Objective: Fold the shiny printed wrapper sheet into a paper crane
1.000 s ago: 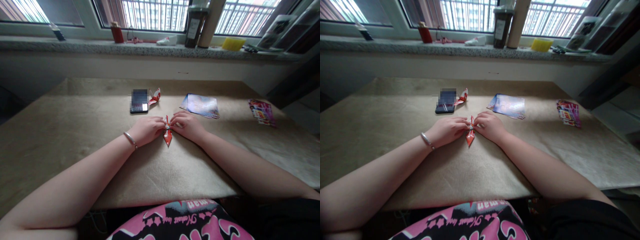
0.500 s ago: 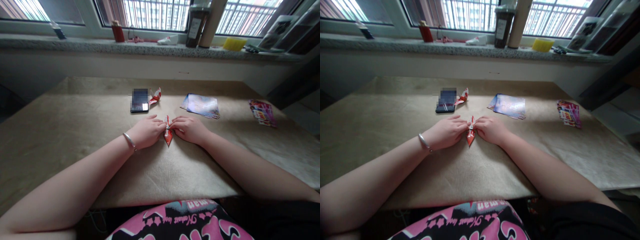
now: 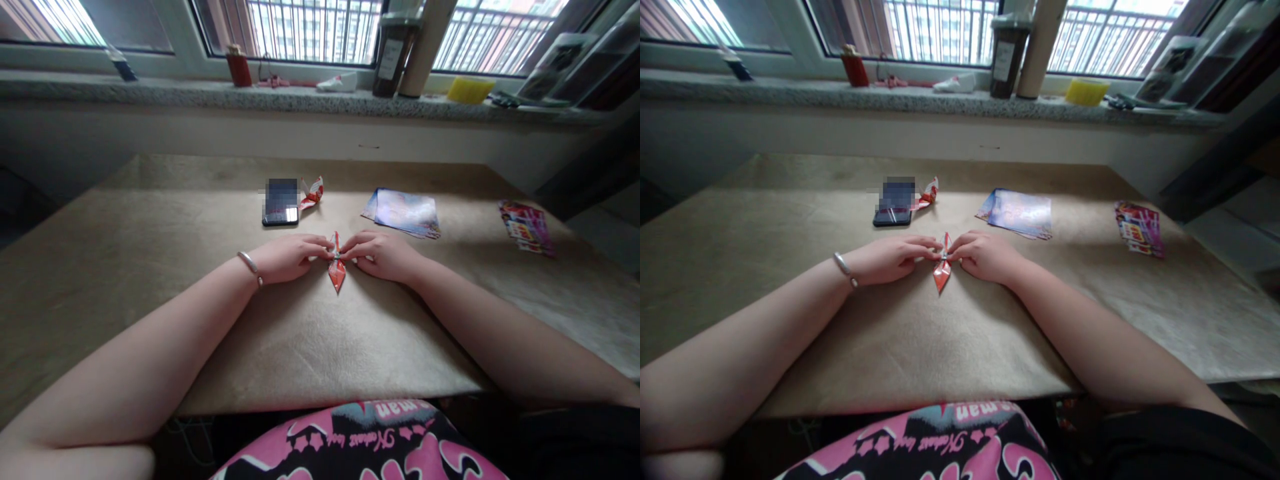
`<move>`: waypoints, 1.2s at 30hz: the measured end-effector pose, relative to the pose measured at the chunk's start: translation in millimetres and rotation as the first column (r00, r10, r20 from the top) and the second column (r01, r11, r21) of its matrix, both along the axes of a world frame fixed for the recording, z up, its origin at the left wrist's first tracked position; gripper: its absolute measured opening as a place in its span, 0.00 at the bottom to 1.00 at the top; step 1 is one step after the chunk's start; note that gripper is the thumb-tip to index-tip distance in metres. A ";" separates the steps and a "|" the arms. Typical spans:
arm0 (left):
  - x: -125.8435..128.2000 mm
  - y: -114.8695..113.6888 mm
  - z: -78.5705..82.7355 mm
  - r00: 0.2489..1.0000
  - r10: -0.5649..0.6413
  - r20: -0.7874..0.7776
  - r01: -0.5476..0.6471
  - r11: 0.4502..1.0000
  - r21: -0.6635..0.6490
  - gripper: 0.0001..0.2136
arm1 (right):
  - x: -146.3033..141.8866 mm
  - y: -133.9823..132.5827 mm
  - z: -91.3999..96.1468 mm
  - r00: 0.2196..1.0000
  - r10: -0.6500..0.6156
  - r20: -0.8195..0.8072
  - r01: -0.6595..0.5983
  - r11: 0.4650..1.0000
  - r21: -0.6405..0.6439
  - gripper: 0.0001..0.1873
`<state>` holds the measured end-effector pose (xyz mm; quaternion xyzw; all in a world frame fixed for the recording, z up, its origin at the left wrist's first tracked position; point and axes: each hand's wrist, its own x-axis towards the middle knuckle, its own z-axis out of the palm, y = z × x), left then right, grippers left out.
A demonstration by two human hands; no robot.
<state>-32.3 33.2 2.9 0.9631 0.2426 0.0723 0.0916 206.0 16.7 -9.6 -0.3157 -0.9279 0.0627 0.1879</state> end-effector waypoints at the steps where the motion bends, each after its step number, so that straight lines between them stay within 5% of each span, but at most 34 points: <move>1: -1.3 1.8 -1.2 1.000 -0.026 0.013 0.026 1.000 -0.018 0.23 | 2.0 2.4 -2.1 1.000 0.013 -0.025 -0.014 1.000 -0.017 0.18; 9: -5.7 7.8 -8.3 0.996 -0.057 0.063 0.057 0.998 0.003 0.22 | 8.3 13.7 -16.5 0.976 0.098 -0.193 -0.117 0.989 -0.093 0.20; 15: -2.7 4.1 -10.7 0.989 -0.043 0.145 0.027 0.994 0.110 0.14 | 6.6 10.3 -14.9 0.967 0.010 -0.255 -0.050 0.987 -0.150 0.18; 24: 4.9 -4.9 -4.9 0.987 0.004 0.161 -0.034 0.982 0.186 0.11 | -5.0 -5.3 -6.7 0.976 -0.122 -0.181 0.104 0.989 -0.106 0.12; 30: 12.0 -11.3 -6.6 0.985 0.129 0.116 -0.151 0.967 0.205 0.11 | -13.6 -6.4 -2.8 0.988 0.005 -0.156 -0.017 0.997 -0.072 0.05; 36: 11.5 -12.3 -9.3 0.964 0.198 0.179 -0.229 0.957 0.176 0.09 | -14.1 -8.4 -2.8 0.988 -0.092 -0.127 0.082 0.993 -0.083 0.05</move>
